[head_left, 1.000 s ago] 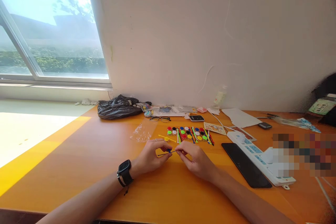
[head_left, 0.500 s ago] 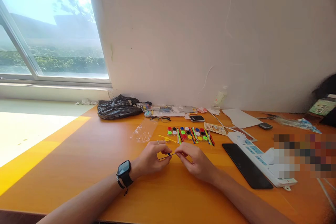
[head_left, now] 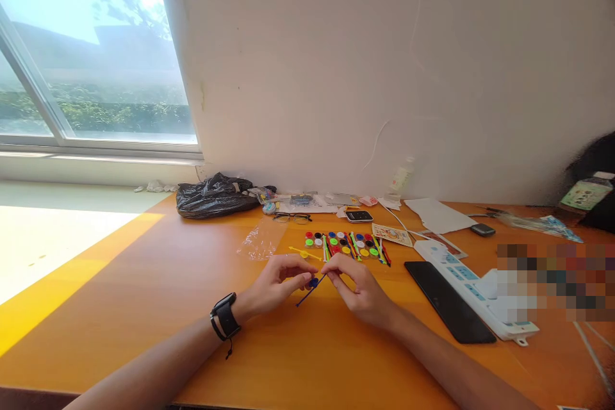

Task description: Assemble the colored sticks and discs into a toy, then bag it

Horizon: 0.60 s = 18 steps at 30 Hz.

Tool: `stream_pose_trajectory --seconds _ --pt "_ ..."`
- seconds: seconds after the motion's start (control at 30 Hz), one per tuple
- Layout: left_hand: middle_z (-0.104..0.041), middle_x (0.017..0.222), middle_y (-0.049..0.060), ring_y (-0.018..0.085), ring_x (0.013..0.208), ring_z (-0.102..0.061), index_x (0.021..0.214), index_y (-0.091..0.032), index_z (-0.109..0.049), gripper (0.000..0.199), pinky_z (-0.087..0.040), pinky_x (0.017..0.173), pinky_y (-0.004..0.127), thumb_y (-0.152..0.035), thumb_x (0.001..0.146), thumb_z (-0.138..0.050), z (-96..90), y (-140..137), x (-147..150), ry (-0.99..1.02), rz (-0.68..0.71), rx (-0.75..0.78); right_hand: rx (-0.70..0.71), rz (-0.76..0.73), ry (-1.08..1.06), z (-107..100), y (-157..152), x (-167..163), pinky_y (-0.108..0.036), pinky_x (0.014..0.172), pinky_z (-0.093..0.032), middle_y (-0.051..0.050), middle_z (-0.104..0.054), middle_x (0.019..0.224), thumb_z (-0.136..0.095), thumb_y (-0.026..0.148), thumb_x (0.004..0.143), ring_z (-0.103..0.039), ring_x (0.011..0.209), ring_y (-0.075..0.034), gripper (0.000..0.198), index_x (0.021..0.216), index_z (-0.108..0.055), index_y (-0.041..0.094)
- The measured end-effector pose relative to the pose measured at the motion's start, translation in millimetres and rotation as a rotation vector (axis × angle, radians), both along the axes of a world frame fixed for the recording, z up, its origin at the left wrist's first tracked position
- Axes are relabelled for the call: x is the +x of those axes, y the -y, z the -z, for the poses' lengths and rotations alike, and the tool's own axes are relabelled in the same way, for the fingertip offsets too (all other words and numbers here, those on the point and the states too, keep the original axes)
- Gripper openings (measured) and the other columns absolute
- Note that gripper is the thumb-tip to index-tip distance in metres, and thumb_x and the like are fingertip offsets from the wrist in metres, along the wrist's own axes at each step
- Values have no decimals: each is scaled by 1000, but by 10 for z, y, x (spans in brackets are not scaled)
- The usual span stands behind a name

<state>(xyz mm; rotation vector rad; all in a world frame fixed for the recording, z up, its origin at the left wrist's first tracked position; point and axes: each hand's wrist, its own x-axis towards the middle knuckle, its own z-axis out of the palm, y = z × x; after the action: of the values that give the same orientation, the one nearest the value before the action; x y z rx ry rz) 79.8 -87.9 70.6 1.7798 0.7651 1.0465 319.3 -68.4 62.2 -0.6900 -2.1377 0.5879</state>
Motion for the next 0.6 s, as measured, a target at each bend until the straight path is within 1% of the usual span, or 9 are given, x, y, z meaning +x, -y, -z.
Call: stream_pose_trajectory --seconds 0.1,0.2,0.3,0.37,0.43,0.5,0.53,0.57,0.6 --pt "-76 102 10 18 84 -70 111 -17 -78 34 -57 79 31 -44 91 -77 -24 -30 -19 94 127 -196 -35 15 -23 -9 -20 -2 -33 82 -54 -5 -69 94 -51 29 106 -65 87 -20 17 102 -67 23" --pt "-77 106 11 19 88 -72 113 -17 -77 40 -58 84 33 -45 85 -84 -9 -52 -26 132 184 -267 -52 23 -34 -3 -36 -2 -33 82 -55 -6 -70 94 -52 30 105 -66 87 -20 18 104 -69 23" --pt "-78 106 11 20 92 -73 113 -17 -78 41 -58 87 35 -45 83 -86 16 -70 -23 129 144 -266 -31 94 -34 8 -35 23 -34 85 -56 -5 -70 100 -51 30 106 -66 89 -20 26 128 -65 26" --pt "-79 105 12 21 92 -73 110 -16 -79 40 -58 88 35 -45 83 -86 32 -87 -22 120 96 -257 10 128 -14 7 -19 48 -34 85 -55 -4 -68 102 -48 29 107 -65 89 -19 36 143 -56 30" --pt "-80 104 12 21 90 -74 106 -15 -79 39 -59 87 36 -45 82 -87 47 -106 -25 124 58 -258 44 114 -12 3 5 65 -33 81 -54 -3 -65 99 -46 29 108 -63 84 -18 43 150 -47 32" --pt "-80 102 13 20 87 -74 106 -14 -79 41 -59 85 36 -46 82 -87 54 -123 -30 142 25 -263 43 90 -49 6 28 70 -32 76 -53 -3 -63 97 -46 31 107 -60 79 -17 47 154 -41 31" --pt "-81 101 13 20 85 -74 107 -13 -79 42 -59 85 35 -45 82 -87 53 -128 -34 149 8 -260 27 88 -71 13 34 71 -31 74 -52 -3 -62 97 -47 33 107 -58 77 -17 46 152 -42 29" --pt "-81 101 13 19 84 -74 107 -13 -79 42 -59 84 34 -45 82 -87 47 -132 -38 156 -10 -253 -6 77 -74 24 33 73 -31 72 -51 -3 -62 96 -48 36 106 -57 75 -16 41 147 -49 27" --pt "-81 101 13 19 84 -73 107 -12 -79 42 -59 83 34 -45 82 -87 39 -134 -43 163 -30 -243 -62 47 -53 38 27 78 -30 69 -50 -3 -62 92 -49 41 106 -55 72 -16 34 135 -58 25"
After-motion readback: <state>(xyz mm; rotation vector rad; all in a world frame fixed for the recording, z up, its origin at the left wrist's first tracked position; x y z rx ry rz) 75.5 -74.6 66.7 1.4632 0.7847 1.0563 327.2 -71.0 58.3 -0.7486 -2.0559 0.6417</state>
